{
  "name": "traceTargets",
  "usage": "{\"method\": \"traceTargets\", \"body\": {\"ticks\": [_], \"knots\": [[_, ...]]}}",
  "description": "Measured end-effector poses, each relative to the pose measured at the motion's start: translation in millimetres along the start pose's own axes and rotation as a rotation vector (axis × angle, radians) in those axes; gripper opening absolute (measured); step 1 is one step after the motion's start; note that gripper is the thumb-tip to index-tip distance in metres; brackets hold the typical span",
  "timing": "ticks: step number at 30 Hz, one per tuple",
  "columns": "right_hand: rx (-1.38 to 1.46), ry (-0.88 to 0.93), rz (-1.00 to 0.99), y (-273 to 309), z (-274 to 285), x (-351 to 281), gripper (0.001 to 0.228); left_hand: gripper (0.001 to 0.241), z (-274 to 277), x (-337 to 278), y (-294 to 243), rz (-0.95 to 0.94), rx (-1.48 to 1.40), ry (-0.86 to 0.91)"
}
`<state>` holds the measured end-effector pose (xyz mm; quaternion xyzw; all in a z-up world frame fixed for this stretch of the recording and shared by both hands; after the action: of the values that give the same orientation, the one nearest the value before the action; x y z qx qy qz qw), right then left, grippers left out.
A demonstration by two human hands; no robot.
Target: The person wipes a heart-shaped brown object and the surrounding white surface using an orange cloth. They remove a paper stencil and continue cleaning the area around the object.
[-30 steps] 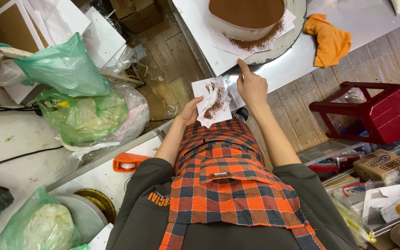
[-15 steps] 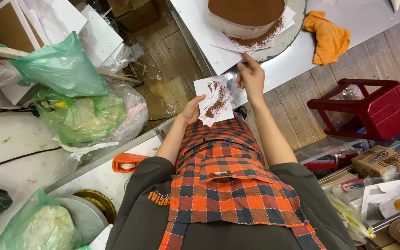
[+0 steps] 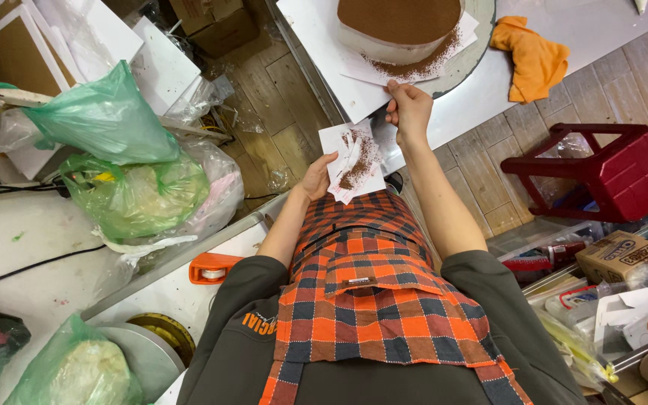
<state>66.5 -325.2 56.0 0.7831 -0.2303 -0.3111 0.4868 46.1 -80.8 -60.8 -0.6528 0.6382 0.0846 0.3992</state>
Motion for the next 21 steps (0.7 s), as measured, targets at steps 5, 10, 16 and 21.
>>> {"method": "traceTargets", "body": {"ticks": [5, 10, 16, 21], "knots": [[0.02, -0.034, 0.034, 5.7, 0.2, -4.8, 0.022, 0.063, -17.9, 10.5, 2.5, -0.001, 0.03, 0.062], [-0.042, -0.061, 0.097, 10.1, 4.5, -5.7, 0.023, 0.061, -30.7, 12.9, 2.1, 0.019, 0.012, 0.091], [-0.024, -0.066, 0.134, 6.2, 7.6, -5.6, 0.025, 0.057, -40.4, 9.6, 5.2, 0.026, -0.021, 0.174], [0.002, -0.072, 0.109, 1.9, 10.6, -15.1, 0.024, 0.075, -33.9, 14.2, 4.2, 0.018, 0.065, 0.066]]}}
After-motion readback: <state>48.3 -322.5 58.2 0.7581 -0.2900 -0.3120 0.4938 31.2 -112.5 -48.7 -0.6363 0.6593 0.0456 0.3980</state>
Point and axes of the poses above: each hand's wrist, its own x-axis towards the middle knuckle, its own z-axis out of the back of the hand, y = z × x, the point moved 10 cm from there along x, towards the middle knuckle, and after that the axes turned 12 degrees about z, right-handed, at the moved point
